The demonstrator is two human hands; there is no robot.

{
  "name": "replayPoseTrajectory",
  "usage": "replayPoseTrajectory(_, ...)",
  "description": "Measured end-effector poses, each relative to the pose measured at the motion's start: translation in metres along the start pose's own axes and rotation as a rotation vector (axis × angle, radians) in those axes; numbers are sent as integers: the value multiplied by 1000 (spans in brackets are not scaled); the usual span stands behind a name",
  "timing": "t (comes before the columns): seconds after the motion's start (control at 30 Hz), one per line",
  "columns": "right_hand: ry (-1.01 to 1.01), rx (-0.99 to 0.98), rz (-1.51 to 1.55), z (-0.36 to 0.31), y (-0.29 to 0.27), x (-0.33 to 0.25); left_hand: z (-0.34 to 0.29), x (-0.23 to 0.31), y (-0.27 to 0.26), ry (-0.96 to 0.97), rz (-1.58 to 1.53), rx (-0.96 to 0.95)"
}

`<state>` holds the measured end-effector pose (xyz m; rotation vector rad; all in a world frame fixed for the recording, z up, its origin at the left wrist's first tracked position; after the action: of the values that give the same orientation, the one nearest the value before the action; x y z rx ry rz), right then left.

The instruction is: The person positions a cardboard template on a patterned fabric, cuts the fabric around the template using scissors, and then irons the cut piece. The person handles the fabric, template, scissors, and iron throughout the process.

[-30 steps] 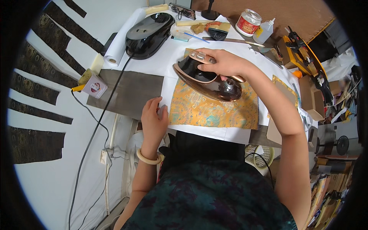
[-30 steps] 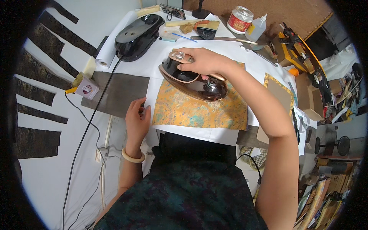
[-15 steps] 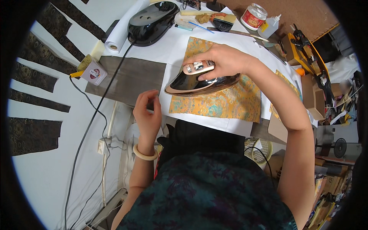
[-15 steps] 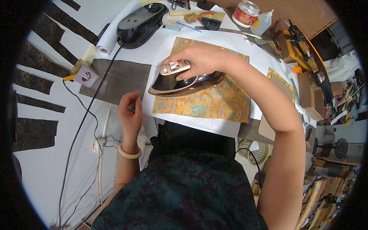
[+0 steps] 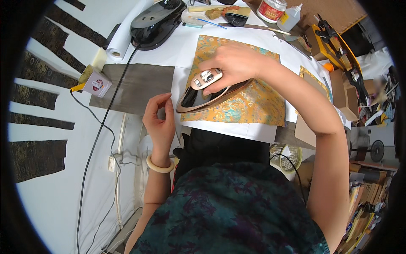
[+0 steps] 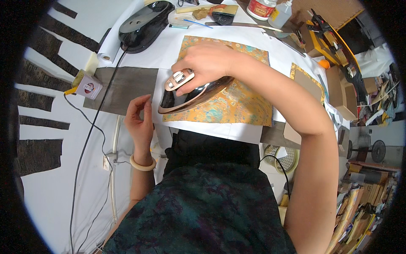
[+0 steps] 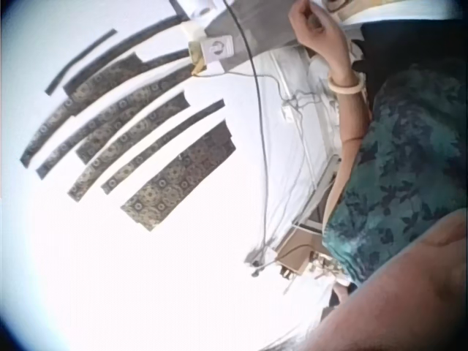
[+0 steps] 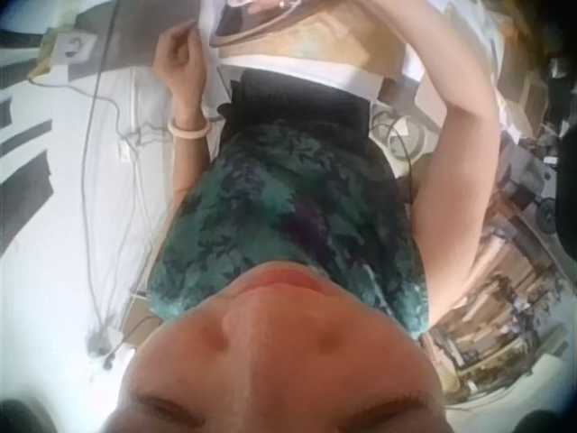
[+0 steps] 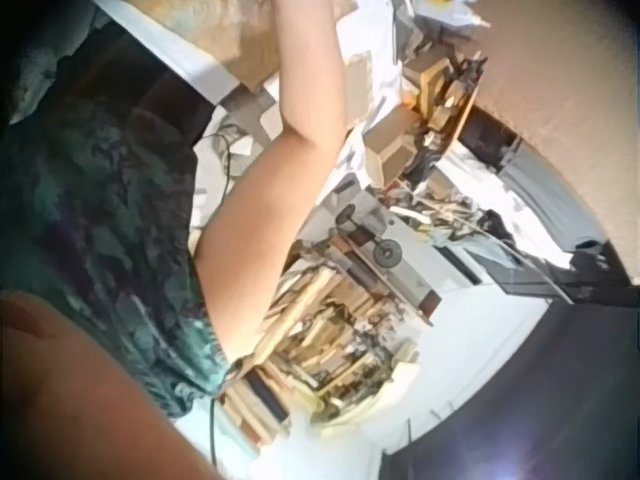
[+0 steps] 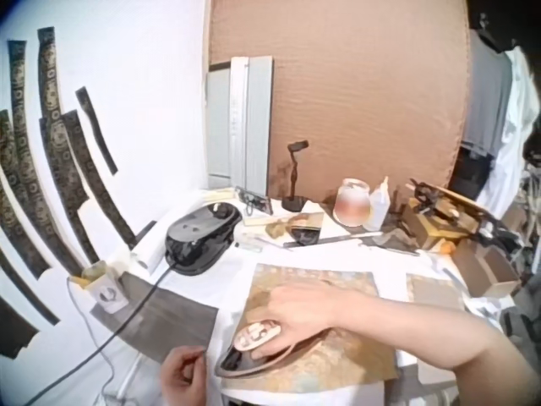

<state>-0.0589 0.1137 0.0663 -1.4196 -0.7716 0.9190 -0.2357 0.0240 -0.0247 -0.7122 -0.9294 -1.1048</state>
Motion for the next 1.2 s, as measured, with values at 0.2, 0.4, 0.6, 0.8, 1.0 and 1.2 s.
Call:
replayPoseTrajectory(0.2, -18, -20, 36, -9, 1, -8, 3, 1, 25, -9, -65, -58)
replayPoseTrajectory(0.4, 35, -65, 6, -39, 3, -9, 10, -1, 53, 6, -89, -157)
replayPoseTrajectory(0.6, 85, -57, 1, -79, 1, 0, 6, -16, 105, -35, -100, -411)
replayPoseTrajectory(0.8, 177, -50, 18, -126, -2, 11, -18, -18, 136, 208, 346, -623)
replayPoseTrajectory(1.0, 289, -49, 23, -173, 0, 21, -29, -12, 153, 363, 574, -710)
replayPoseTrajectory(1.2, 418, -101, 7, -197, -2, 23, -33, -8, 159, 396, 701, -725)
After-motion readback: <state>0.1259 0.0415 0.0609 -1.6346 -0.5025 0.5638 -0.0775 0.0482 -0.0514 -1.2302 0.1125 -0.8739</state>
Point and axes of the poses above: each hand's wrist, its own z-axis towards the middle knuckle, its own y-axis out of the palm, x = y × z, the point moved 10 cm from there along z, towards the middle knuckle, and after that the axes turned 8 degrees about -z, right-handed, at the moved point
